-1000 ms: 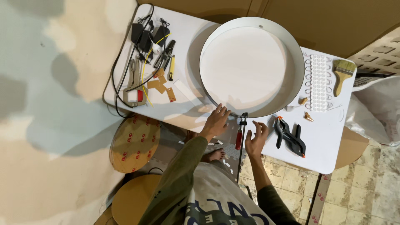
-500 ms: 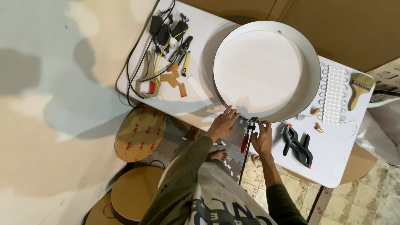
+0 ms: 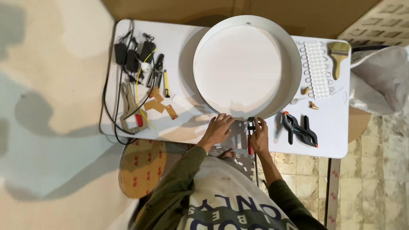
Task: The person secures a metal hoop onto the rim of a white drum shell using a red-handled drum key. They apply glue to the hoop joint and tighten the tension rods to hold the hoop in place.
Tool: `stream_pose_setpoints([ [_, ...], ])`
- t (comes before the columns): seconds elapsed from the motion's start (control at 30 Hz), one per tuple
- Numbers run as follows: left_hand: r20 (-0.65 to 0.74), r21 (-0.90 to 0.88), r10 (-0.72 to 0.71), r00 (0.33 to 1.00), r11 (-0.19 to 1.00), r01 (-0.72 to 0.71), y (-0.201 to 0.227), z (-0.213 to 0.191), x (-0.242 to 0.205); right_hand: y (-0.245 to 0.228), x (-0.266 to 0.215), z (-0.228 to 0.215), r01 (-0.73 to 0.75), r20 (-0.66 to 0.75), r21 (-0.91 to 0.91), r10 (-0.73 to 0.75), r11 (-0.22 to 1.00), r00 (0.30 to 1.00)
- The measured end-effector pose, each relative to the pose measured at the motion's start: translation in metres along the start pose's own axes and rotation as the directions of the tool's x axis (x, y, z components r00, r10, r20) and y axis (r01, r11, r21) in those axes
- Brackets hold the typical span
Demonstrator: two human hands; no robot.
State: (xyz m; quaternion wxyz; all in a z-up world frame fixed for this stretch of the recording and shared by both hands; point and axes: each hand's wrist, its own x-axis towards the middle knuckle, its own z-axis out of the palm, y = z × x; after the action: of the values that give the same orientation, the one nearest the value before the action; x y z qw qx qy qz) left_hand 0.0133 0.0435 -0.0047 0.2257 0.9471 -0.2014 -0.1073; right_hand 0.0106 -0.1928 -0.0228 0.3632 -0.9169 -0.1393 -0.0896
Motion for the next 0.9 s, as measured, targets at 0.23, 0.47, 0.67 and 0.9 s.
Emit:
stream_pose_setpoints([
  [0.23,0.049,-0.075,0.135,0.99,0.989,-0.131,-0.017,-0.031,0.005,-0.03,0.005,-0.002,-0.148,-0.049,-0.077,0.145,0.986,0.988],
  [0.47,-0.085,-0.032,0.044,0.995,0.998,-0.047,-0.025,0.004,0.006,-0.024,-0.003,-0.02,-0.308,-0.196,0.017,0.305,0.951,0.932],
  [0.67,-0.187,0.051,0.008,0.982,0.999,0.001,-0.01,0.011,0.015,0.069,0.029,-0.072,-0.4,-0.475,0.013,0.358,0.916,0.804],
  [0.9,-0.205,0.002,-0.115,0.972,0.993,0.118,0.0,0.042,0.023,0.18,0.098,-0.086,-0.38,-0.289,-0.063,0.348,0.923,0.892],
])
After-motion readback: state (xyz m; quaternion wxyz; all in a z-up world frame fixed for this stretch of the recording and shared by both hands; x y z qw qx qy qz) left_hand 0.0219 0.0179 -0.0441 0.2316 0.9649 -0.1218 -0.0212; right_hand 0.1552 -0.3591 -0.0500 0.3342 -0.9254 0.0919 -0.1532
